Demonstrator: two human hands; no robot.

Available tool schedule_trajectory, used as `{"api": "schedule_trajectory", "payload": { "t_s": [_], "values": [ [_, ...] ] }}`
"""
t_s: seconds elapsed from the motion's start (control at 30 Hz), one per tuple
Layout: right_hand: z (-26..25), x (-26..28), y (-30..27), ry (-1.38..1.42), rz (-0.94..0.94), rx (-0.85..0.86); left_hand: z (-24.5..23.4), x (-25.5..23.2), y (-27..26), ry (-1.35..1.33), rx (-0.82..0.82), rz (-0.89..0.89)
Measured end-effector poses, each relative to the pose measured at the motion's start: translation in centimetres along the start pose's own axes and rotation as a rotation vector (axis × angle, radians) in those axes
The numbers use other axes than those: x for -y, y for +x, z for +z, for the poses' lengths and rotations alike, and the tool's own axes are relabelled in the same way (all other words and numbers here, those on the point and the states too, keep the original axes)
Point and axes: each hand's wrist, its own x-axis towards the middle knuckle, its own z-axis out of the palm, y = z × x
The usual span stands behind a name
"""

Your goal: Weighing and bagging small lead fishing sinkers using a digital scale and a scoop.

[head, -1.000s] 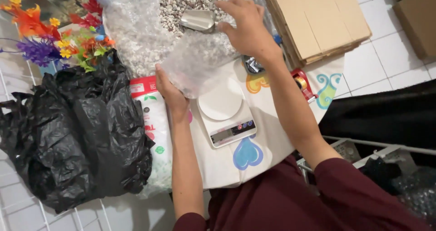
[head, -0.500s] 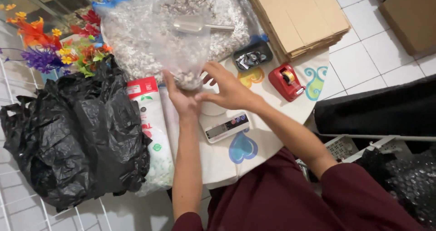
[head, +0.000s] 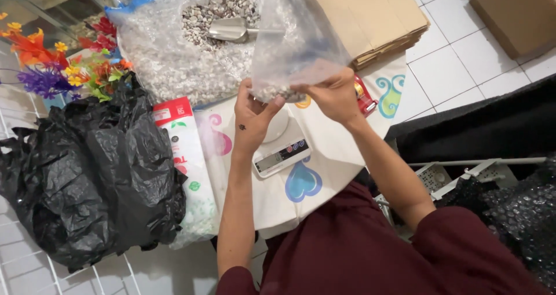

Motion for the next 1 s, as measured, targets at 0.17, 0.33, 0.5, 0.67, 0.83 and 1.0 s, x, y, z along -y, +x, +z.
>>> {"api": "schedule_trajectory", "payload": {
  "t_s": [0.17,0.33,0.5,0.67,0.83,1.0],
  "values": [
    [-1.5,-0.7,0.2,-0.259,-0.177,0.123,-1.0,-2.2,0.2,0.604,0.023,-0.376],
    [0.3,-0.5,0.3,-0.343,-0.267,0.170,-0.6,-2.6,-0.2,0.363,0.168,-0.250],
    [1.4,-0.3,0.5,-0.034,0.178,0.361,-2.8,-0.4,0.3,0.351,-0.031,-0.188],
    [2.5,-1.9,1.1,0.029,0.308,0.379,-3.8,0.4,1.1,0.306,-0.125,-0.055],
    [3.7,-4.2,1.7,0.033,0.249,0.276,-7.0,2.9,1.9,0.398,-0.186,-0.066],
    [2.4,-3.1,2.3,0.053,0.112,0.457,-7.0,1.0,1.5,0.423,-0.004,-0.043]
  ]
}}
